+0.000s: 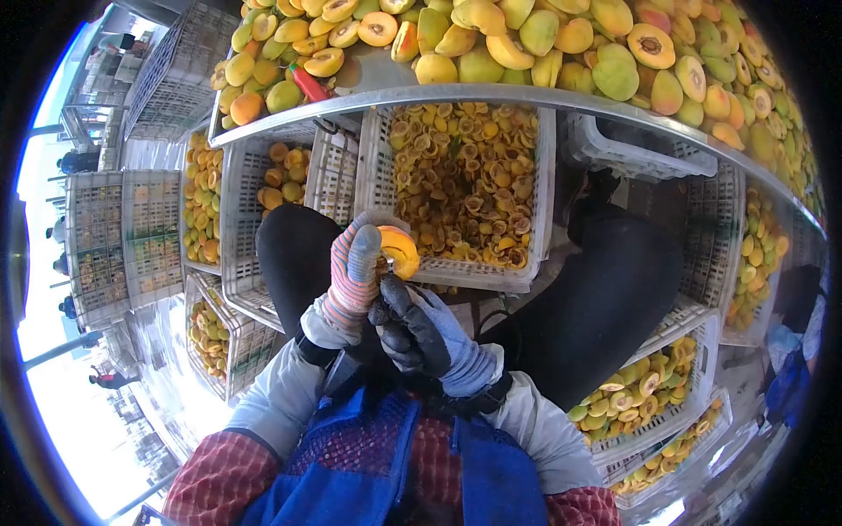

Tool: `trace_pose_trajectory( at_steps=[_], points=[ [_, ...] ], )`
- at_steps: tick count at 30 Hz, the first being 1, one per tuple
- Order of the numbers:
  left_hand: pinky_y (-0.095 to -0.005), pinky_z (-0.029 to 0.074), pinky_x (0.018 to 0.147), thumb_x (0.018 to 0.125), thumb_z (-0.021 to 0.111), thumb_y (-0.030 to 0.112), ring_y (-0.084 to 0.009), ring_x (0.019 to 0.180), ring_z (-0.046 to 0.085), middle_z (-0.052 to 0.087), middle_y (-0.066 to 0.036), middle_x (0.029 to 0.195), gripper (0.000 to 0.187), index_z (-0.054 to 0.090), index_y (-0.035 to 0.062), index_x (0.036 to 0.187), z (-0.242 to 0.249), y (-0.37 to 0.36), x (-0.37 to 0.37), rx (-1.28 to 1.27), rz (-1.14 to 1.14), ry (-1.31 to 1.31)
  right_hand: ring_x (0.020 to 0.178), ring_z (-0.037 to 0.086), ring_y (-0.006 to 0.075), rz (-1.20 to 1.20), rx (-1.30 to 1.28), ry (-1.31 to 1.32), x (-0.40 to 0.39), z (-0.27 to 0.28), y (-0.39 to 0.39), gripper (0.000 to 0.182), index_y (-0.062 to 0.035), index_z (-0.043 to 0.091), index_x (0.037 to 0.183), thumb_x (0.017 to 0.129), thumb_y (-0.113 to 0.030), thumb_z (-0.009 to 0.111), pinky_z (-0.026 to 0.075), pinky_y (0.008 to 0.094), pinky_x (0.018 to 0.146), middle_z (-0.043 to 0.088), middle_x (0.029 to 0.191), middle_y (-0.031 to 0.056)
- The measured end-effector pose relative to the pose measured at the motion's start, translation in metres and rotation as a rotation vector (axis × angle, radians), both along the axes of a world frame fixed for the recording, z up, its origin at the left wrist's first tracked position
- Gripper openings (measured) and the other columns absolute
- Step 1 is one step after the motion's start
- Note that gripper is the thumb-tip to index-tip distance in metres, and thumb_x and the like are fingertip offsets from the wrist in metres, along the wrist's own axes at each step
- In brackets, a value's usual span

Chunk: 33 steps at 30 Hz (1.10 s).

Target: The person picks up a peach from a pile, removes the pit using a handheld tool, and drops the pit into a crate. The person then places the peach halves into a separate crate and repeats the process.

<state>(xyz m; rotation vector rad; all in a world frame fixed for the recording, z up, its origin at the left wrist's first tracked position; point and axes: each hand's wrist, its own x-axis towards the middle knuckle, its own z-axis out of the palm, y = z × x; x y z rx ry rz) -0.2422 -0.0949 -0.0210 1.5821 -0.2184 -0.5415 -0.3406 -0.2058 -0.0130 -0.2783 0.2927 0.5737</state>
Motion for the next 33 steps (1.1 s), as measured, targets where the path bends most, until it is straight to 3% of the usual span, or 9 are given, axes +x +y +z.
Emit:
trace_pose_trajectory(
  at_steps=[4, 10, 16, 19, 22, 24, 25, 31, 33],
  points=[
    [-0.0245, 0.047, 0.07, 0.087, 0.054, 0.052, -0.0114, 0.075, 0.059, 0.065, -0.007, 0.079, 0.056, 0.059, -0.0026, 0.1, 0.013, 0.006, 0.013, 0.11, -0.18, -0.162, 0.036, 0.031, 0.0057, 0.036, 0.06, -0.004, 0.001, 0.002, -0.004, 0.043, -0.0108, 0.047, 0.083, 0.095, -0.051, 0.04, 0.027, 0.0212, 0.032, 0.037, 0.052, -0.0031],
    [-0.0262, 0.047, 0.067, 0.092, 0.05, 0.043, -0.0106, 0.073, 0.058, 0.063, -0.006, 0.079, 0.043, 0.061, 0.0014, 0.095, 0.004, 0.005, 0.002, -0.116, -0.147, 0.136, 0.037, 0.03, 0.0053, 0.083, 0.611, 0.019, -0.008, -0.018, 0.002, 0.041, -0.0098, 0.049, 0.089, 0.095, -0.049, 0.041, 0.026, 0.0195, 0.034, 0.038, 0.057, -0.0035],
    [-0.0249, 0.047, 0.07, 0.085, 0.055, 0.056, -0.0135, 0.075, 0.06, 0.064, -0.007, 0.082, 0.057, 0.061, 0.0, 0.097, 0.015, 0.011, 0.02, 0.156, -0.381, -0.179, 0.037, 0.033, 0.0051, 0.133, 0.738, 0.077, -0.011, -0.022, 0.006, 0.043, -0.0098, 0.048, 0.088, 0.094, -0.052, 0.04, 0.03, 0.0204, 0.035, 0.039, 0.057, -0.0031],
    [-0.0249, 0.046, 0.067, 0.092, 0.054, 0.041, -0.0113, 0.073, 0.057, 0.063, -0.005, 0.08, 0.04, 0.061, 0.0015, 0.095, 0.006, 0.009, 0.011, -0.094, -0.291, 0.057, 0.037, 0.032, 0.0054, 0.09, 0.804, -0.013, -0.007, -0.017, 0.009, 0.044, -0.0099, 0.05, 0.092, 0.095, -0.052, 0.036, 0.031, 0.0199, 0.034, 0.036, 0.054, -0.0037],
    [-0.026, 0.047, 0.066, 0.088, 0.051, 0.053, -0.0141, 0.069, 0.058, 0.062, -0.006, 0.076, 0.052, 0.061, 0.002, 0.091, -0.011, 0.008, -0.004, -0.247, -0.127, 0.472, 0.037, 0.035, 0.007, 0.084, 0.775, 0.038, -0.013, -0.027, 0.011, 0.044, -0.0086, 0.047, 0.088, 0.095, -0.051, 0.039, 0.033, 0.0222, 0.034, 0.039, 0.054, -0.0027],
    [-0.0264, 0.047, 0.066, 0.088, 0.05, 0.056, -0.0139, 0.069, 0.057, 0.06, -0.005, 0.077, 0.053, 0.06, 0.0036, 0.091, -0.017, 0.006, -0.017, -0.367, -0.014, 0.682, 0.038, 0.034, 0.0064, 0.106, 0.789, -0.191, -0.007, -0.029, 0.005, 0.042, -0.009, 0.046, 0.088, 0.095, -0.05, 0.04, 0.032, 0.0212, 0.034, 0.038, 0.055, -0.0025],
    [-0.0265, 0.047, 0.067, 0.089, 0.05, 0.054, -0.0138, 0.071, 0.057, 0.06, -0.005, 0.079, 0.051, 0.059, 0.0039, 0.092, -0.018, 0.011, -0.023, -0.304, 0.065, 0.563, 0.039, 0.034, 0.0061, 0.121, 0.795, -0.307, 0.0, -0.03, 0.001, 0.041, -0.0092, 0.046, 0.088, 0.095, -0.05, 0.041, 0.032, 0.0207, 0.034, 0.038, 0.055, -0.0024],
    [-0.0291, 0.049, 0.074, 0.094, 0.046, 0.042, -0.0149, 0.08, 0.058, 0.061, -0.007, 0.088, 0.041, 0.059, 0.0026, 0.098, 0.022, 0.085, 0.018, 0.094, 0.554, -0.165, 0.039, 0.031, 0.0061, -0.161, 0.643, 0.059, -0.004, -0.047, -0.002, 0.05, -0.0065, 0.058, 0.091, 0.097, -0.05, 0.033, 0.03, 0.0214, 0.035, 0.034, 0.055, -0.0034],
    [-0.0317, 0.05, 0.072, 0.092, 0.054, 0.028, -0.0183, 0.078, 0.057, 0.062, -0.008, 0.089, 0.027, 0.058, 0.0019, 0.101, 0.012, 0.141, 0.058, 0.248, 0.606, -0.374, 0.04, 0.031, 0.006, -0.14, 0.644, 0.031, -0.002, -0.048, -0.005, 0.05, -0.0068, 0.058, 0.092, 0.097, -0.05, 0.033, 0.028, 0.0212, 0.035, 0.034, 0.055, -0.0037]
  ],
)
